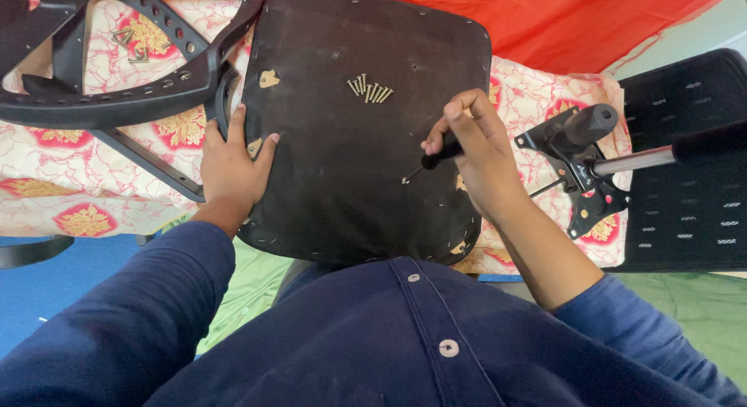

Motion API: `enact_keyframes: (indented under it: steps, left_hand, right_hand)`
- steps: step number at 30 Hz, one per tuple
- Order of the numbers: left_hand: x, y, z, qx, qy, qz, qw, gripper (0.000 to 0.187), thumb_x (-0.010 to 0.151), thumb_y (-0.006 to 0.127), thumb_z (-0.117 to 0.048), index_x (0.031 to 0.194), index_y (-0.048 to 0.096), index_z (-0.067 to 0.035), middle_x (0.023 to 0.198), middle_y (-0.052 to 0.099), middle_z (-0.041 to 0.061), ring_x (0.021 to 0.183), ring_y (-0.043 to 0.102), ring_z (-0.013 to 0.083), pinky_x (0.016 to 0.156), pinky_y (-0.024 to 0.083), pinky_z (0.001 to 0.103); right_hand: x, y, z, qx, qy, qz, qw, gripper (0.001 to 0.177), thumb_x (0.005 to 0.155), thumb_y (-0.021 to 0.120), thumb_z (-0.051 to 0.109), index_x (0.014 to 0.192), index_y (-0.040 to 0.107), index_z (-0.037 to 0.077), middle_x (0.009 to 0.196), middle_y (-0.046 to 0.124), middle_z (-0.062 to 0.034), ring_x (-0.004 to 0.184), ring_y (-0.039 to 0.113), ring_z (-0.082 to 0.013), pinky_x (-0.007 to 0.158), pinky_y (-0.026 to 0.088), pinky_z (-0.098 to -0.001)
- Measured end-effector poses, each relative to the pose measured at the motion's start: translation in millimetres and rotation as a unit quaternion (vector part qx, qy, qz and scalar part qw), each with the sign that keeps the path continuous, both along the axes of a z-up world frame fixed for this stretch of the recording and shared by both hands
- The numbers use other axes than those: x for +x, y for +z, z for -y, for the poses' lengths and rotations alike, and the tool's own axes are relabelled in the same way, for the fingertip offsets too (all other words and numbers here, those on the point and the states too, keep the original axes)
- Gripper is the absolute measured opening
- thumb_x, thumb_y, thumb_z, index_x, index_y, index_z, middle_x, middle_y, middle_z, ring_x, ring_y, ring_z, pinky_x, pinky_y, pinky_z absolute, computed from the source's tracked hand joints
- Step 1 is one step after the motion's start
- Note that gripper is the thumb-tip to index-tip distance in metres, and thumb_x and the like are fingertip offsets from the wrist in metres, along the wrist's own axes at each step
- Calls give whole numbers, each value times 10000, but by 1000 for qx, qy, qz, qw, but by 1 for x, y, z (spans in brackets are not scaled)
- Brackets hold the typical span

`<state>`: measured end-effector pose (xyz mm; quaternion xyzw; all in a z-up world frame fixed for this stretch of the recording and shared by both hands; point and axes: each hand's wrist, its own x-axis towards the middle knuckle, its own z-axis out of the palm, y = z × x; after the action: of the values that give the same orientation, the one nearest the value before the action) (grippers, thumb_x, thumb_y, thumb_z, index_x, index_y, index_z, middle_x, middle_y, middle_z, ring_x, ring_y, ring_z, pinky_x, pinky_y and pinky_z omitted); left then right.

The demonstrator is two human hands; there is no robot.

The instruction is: The person uses a screwdriver to fasten screws into a black plastic chair seat and attaches a black plastic frame to the seat. The person holds the seat with one hand and turns the screwdriver with the other, securing multiple screws in sequence.

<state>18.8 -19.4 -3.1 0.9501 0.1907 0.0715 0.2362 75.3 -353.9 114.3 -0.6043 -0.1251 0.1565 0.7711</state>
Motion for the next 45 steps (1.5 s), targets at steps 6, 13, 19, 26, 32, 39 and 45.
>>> enact_keyframes:
  steps: [6, 13, 19, 26, 32, 39, 45]
  left_hand:
    - [0, -1, 0, -3, 3, 13, 1000, 734, 941, 685, -533, 1542, 474, -168, 1476, 402, 351, 1301, 475, 523, 1046, 427, 543]
    - [-1, -1, -1, -1, -5, 19, 1000, 730, 954, 688, -529, 1544, 475, -155, 1467, 409, 358, 1297, 477, 528, 1046, 431, 542]
    - [-1, -2, -2, 1, -7, 26, 1000, 725, 957, 701, -516, 1546, 480, -156, 1454, 418, 359, 1286, 484, 527, 1047, 430, 540]
    - [-1, -1, -1, 2, -2, 25, 1000, 716, 952, 709, -506, 1537, 494, -154, 1441, 431, 348, 1281, 491, 517, 1041, 431, 542]
    - [0, -2, -2, 7, -4, 21, 1000, 717, 954, 707, -505, 1536, 495, -144, 1436, 434, 346, 1281, 486, 515, 1035, 432, 544]
    - [-1, -3, -3, 4, -10, 25, 1000, 713, 963, 710, -497, 1539, 491, -138, 1434, 436, 349, 1280, 487, 518, 1038, 430, 550]
    - [0, -3, -3, 1, -8, 28, 1000, 706, 967, 713, -485, 1540, 491, -137, 1433, 437, 350, 1284, 487, 523, 1045, 434, 549]
  right_hand:
    - [2, 5, 7, 37, 26, -45, 998, 329, 1034, 491, 248, 1141, 653, -18, 1007, 669, -82, 1016, 632, -184, 999, 485, -341]
    - [0, 2, 1, -36, 5, 44, 998, 104, 1067, 622, 100, 999, 565, 46, 1049, 678, -120, 1040, 654, -186, 1005, 516, -373]
    - [-1, 5, -2, -12, -12, 32, 999, 154, 1085, 587, 150, 989, 477, 102, 919, 637, -101, 933, 647, -192, 971, 539, -389]
    - [-11, 9, 4, 19, 22, -27, 999, 340, 1061, 511, 326, 1183, 580, 15, 1049, 588, -78, 1069, 568, -179, 1047, 430, -342]
    - [-16, 9, 1, -6, 19, -6, 1000, 159, 1081, 553, 209, 1091, 535, 51, 1133, 585, -89, 1105, 555, -193, 1061, 434, -369]
    - [-17, 3, -1, 6, 16, -5, 1000, 146, 1091, 550, 184, 1042, 421, 136, 938, 585, -146, 955, 576, -230, 1064, 487, -422]
    - [-19, 4, 1, 32, 9, -21, 999, 297, 1057, 431, 291, 1209, 539, 59, 1078, 577, -94, 1082, 561, -188, 1062, 418, -343]
